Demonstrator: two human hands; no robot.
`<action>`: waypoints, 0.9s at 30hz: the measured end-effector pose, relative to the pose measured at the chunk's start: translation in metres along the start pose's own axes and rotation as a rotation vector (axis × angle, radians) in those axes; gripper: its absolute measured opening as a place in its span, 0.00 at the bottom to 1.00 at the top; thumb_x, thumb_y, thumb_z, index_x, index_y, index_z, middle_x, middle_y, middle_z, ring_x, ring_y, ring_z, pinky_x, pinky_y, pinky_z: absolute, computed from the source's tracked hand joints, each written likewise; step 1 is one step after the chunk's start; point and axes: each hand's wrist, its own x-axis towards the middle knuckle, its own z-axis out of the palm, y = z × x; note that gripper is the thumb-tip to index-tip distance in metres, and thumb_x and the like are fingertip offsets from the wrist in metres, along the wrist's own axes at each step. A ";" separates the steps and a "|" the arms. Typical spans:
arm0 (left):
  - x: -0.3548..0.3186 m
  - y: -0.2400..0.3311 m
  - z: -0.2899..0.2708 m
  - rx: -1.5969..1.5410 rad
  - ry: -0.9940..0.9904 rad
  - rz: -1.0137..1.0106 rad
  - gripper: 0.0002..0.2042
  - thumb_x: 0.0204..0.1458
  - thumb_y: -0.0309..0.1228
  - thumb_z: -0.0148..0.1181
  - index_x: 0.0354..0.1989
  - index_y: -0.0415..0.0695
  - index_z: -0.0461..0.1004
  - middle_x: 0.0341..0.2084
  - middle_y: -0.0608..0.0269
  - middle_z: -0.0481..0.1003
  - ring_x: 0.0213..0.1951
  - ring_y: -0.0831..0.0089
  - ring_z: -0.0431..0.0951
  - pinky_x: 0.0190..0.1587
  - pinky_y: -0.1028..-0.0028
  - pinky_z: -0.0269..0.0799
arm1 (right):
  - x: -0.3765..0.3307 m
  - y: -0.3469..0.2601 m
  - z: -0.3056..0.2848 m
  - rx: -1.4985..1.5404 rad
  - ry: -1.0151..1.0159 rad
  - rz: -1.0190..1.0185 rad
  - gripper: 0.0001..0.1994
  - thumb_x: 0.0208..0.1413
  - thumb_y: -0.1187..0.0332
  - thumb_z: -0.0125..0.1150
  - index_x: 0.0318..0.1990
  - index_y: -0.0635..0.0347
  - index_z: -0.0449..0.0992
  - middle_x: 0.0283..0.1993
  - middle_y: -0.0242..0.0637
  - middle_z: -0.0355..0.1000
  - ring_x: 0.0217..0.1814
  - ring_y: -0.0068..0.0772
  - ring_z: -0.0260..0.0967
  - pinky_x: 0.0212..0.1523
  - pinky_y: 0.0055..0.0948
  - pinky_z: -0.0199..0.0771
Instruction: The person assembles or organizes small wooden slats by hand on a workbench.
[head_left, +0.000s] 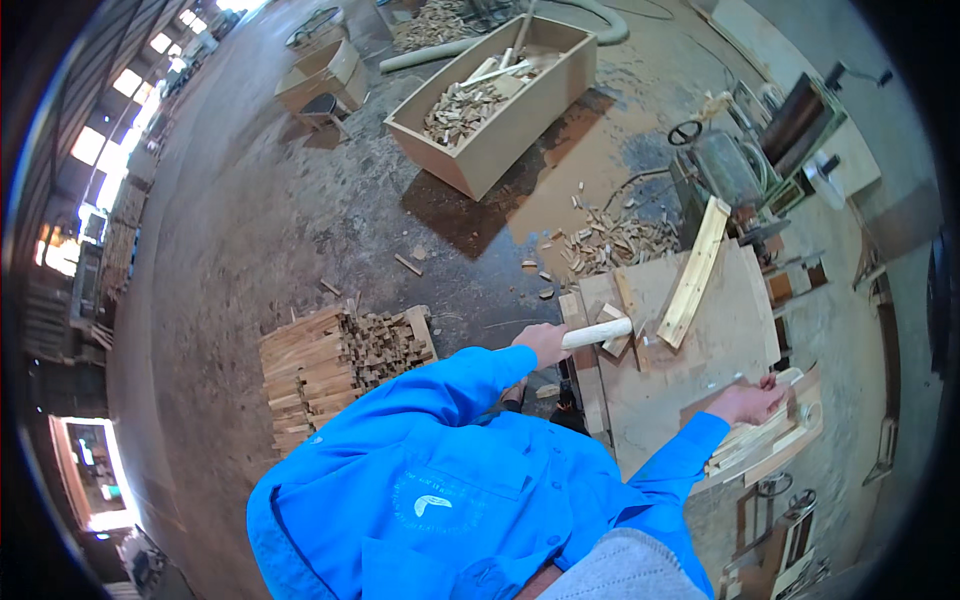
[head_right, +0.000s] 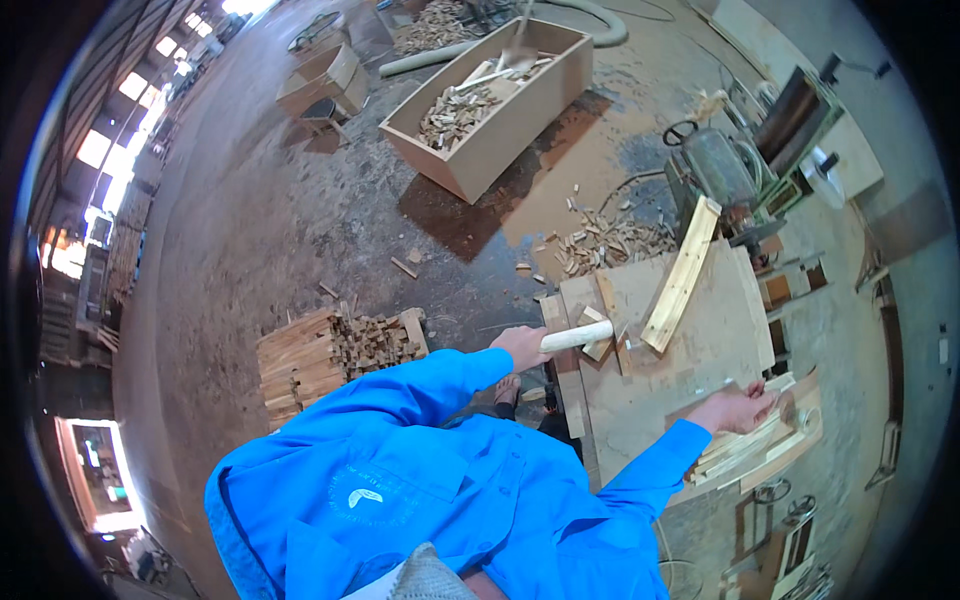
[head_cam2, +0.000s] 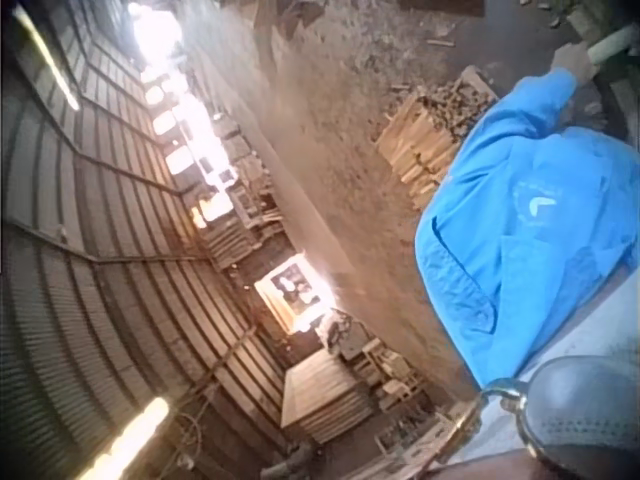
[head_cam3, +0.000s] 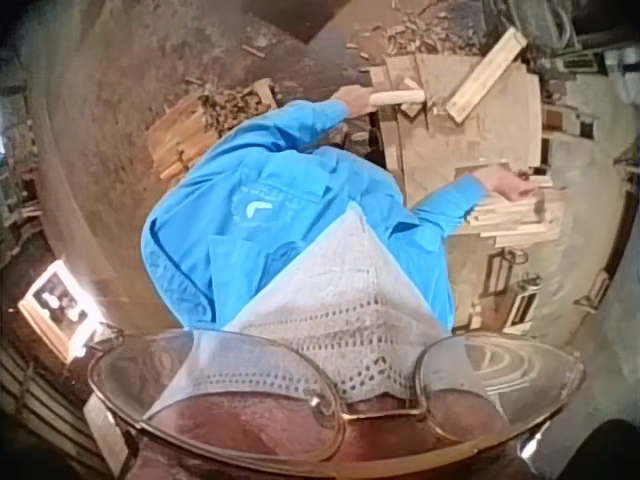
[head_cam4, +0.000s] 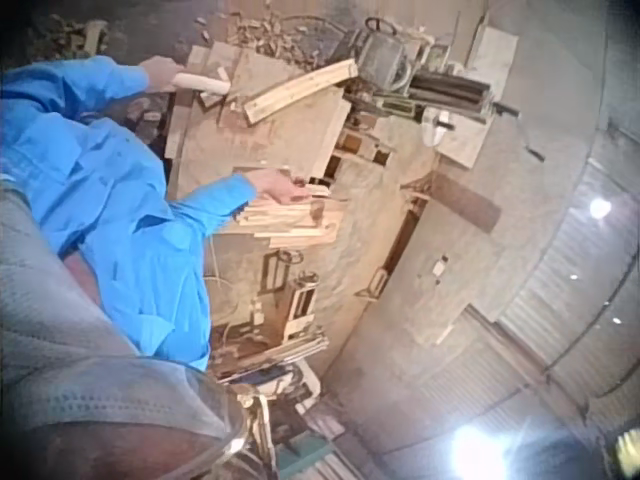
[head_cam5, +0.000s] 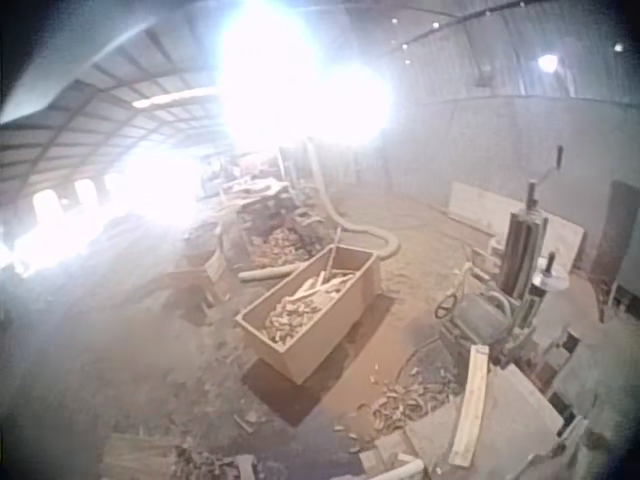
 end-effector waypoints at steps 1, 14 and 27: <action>-0.006 -0.010 0.000 0.014 -0.018 -0.029 0.21 0.59 0.50 0.65 0.48 0.44 0.78 0.38 0.46 0.84 0.43 0.42 0.85 0.46 0.46 0.80 | -0.047 -0.017 0.028 -0.267 -0.218 -0.161 0.16 0.68 0.70 0.61 0.60 0.62 0.79 0.53 0.46 0.78 0.57 0.39 0.75 0.55 0.37 0.79; -0.052 -0.051 -0.008 -0.006 -0.064 0.016 0.21 0.58 0.48 0.67 0.50 0.43 0.78 0.39 0.46 0.85 0.42 0.44 0.86 0.44 0.48 0.82 | -0.290 0.054 0.038 -0.630 -1.656 -0.323 0.25 0.64 0.62 0.73 0.64 0.66 0.79 0.57 0.46 0.81 0.58 0.36 0.79 0.60 0.35 0.78; -0.047 -0.063 0.004 0.039 0.014 -0.019 0.22 0.58 0.51 0.66 0.49 0.43 0.80 0.41 0.39 0.84 0.47 0.38 0.83 0.50 0.44 0.79 | -0.183 -0.002 -0.169 -0.883 -0.982 -0.432 0.20 0.64 0.61 0.69 0.58 0.64 0.82 0.52 0.49 0.82 0.55 0.48 0.81 0.57 0.41 0.80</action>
